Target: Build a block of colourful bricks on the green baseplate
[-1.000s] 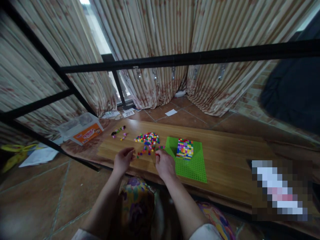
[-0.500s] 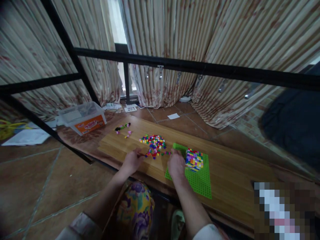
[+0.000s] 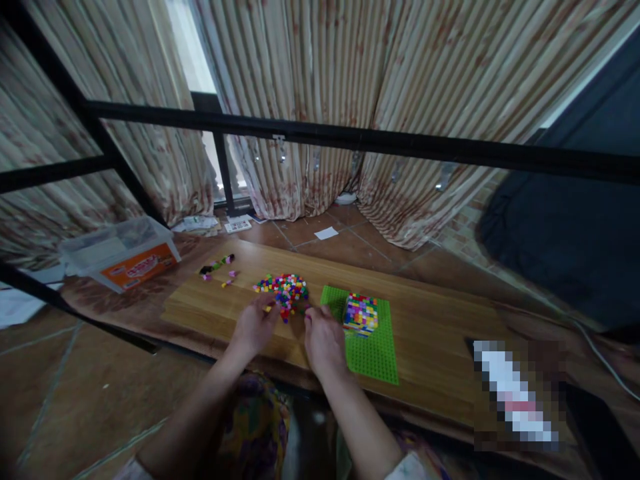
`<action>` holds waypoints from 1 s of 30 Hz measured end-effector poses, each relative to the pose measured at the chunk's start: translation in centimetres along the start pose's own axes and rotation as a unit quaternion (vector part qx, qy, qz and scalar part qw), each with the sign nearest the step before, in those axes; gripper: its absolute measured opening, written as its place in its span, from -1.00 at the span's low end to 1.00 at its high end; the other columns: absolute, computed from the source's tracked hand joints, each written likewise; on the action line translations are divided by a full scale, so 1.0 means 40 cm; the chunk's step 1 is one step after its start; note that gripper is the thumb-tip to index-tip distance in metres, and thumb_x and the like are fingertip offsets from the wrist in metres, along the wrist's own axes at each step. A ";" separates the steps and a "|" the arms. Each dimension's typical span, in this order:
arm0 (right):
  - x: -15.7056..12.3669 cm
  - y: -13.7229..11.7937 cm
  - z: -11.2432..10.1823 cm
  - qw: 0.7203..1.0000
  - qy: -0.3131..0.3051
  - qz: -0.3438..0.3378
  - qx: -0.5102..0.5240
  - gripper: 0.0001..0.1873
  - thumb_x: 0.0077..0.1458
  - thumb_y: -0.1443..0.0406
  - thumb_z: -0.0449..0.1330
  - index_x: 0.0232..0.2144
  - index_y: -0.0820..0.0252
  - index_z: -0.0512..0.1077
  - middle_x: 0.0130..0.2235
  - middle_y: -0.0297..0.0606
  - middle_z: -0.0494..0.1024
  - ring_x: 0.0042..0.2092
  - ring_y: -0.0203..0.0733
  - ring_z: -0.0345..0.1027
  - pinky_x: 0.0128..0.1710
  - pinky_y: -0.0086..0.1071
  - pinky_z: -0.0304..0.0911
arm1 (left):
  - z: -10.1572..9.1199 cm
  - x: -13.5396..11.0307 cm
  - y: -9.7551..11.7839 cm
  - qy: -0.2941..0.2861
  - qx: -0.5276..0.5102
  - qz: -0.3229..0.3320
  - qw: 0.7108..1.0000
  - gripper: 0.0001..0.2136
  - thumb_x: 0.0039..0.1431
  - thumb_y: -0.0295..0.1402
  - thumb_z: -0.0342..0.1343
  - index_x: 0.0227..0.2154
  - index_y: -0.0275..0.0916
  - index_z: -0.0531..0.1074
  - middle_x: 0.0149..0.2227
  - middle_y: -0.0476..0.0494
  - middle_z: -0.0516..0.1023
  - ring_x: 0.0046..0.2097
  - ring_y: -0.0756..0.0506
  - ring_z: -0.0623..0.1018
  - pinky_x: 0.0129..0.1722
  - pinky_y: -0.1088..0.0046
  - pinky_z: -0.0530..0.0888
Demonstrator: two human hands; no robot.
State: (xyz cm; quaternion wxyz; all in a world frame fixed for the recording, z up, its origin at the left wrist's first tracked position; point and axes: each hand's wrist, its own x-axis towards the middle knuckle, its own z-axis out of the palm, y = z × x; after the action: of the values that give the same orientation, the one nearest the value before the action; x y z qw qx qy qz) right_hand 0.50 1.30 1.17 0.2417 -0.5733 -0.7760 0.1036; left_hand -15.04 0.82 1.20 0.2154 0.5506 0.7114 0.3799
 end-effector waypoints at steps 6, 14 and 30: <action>-0.084 0.031 -0.110 0.986 0.053 0.036 0.152 -0.81 0.12 0.33 0.03 -0.35 0.13 0.47 -0.34 -0.26 0.48 -0.30 -0.21 0.37 -0.28 -0.38 0.19 | 0.071 -0.072 0.148 -0.191 -0.177 0.057 0.964 -0.82 0.10 -0.34 0.02 -0.43 -0.20 0.53 -0.48 -0.03 0.55 -0.42 -0.01 0.49 -0.43 0.54 0.38; -0.123 0.122 -0.151 0.952 0.104 0.106 0.269 -0.84 0.06 0.29 0.09 -0.37 0.12 0.48 -0.33 -0.27 0.52 -0.31 -0.19 0.40 -0.26 -0.37 0.23 | 0.153 -0.084 0.215 -0.294 -0.344 -0.073 0.889 -0.89 -0.08 -0.36 0.19 -0.48 -0.29 0.50 -0.56 -0.01 0.49 -0.54 0.07 0.42 -0.52 0.59 0.35; -0.078 0.151 -0.141 0.947 0.191 0.088 0.244 -0.87 0.07 0.29 0.15 -0.38 0.10 0.52 -0.26 -0.25 0.48 -0.18 -0.21 0.35 -0.15 -0.35 0.23 | 0.178 -0.072 0.158 -0.198 -0.254 -0.023 0.946 -0.74 0.03 -0.40 0.07 -0.19 -0.25 0.51 -0.34 -0.10 0.59 -0.41 -0.01 0.53 -0.44 0.53 0.46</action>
State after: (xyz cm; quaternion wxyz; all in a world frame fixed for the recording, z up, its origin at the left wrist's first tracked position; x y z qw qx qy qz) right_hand 9.05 -0.37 2.58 0.5075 -0.5719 -0.6130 0.1991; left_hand -5.10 0.90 1.41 0.4938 0.5250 0.5469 0.4260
